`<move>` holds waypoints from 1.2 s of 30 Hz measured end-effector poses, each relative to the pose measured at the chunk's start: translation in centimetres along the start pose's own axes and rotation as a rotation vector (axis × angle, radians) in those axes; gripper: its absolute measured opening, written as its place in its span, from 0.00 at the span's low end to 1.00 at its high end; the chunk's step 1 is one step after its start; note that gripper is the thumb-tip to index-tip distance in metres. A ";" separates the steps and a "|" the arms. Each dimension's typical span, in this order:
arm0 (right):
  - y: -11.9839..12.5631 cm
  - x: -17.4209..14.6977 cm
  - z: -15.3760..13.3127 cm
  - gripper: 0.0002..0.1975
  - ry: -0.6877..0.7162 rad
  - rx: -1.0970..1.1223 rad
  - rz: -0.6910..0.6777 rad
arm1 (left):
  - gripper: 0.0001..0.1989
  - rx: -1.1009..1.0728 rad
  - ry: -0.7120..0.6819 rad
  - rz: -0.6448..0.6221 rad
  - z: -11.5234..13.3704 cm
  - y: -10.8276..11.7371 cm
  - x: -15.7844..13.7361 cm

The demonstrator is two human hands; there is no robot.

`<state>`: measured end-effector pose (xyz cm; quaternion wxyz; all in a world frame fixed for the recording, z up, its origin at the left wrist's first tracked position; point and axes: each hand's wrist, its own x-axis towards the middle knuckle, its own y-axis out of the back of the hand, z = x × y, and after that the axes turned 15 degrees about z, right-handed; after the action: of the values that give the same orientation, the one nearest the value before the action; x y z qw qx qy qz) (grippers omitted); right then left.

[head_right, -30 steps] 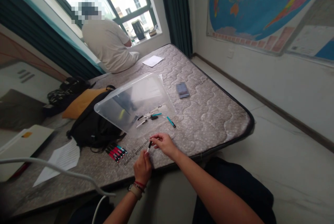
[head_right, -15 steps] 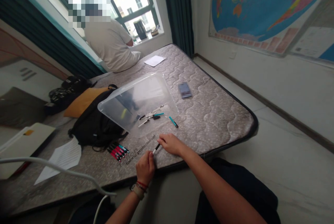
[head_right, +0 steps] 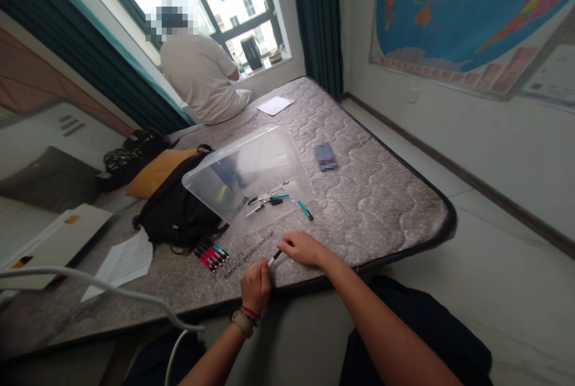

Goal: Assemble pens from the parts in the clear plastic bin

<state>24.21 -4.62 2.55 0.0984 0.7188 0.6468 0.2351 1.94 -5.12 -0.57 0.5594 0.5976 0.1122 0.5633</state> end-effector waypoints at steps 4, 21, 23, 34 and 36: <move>-0.2 0.0 -0.1 0.21 -0.006 -0.006 -0.022 | 0.18 0.005 0.010 -0.010 0.2 0.2 0.1; -0.7 -0.1 -0.1 0.23 -0.071 0.056 0.027 | 0.18 -0.020 0.048 -0.093 0.5 0.9 0.4; -0.9 0.0 0.0 0.23 -0.038 0.032 0.063 | 0.17 -0.025 0.038 -0.119 0.5 1.0 0.5; -3.5 -0.1 0.7 0.30 -0.396 0.387 0.103 | 0.18 -0.425 0.531 -0.006 2.2 0.7 1.5; -4.0 -0.1 0.7 0.32 -0.486 0.555 0.092 | 0.20 -0.757 0.896 0.001 3.4 1.4 2.7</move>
<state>20.98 -4.07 0.10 0.0398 0.7812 0.6108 -0.1224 4.90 -5.41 2.96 0.6317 0.0600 0.1285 0.7621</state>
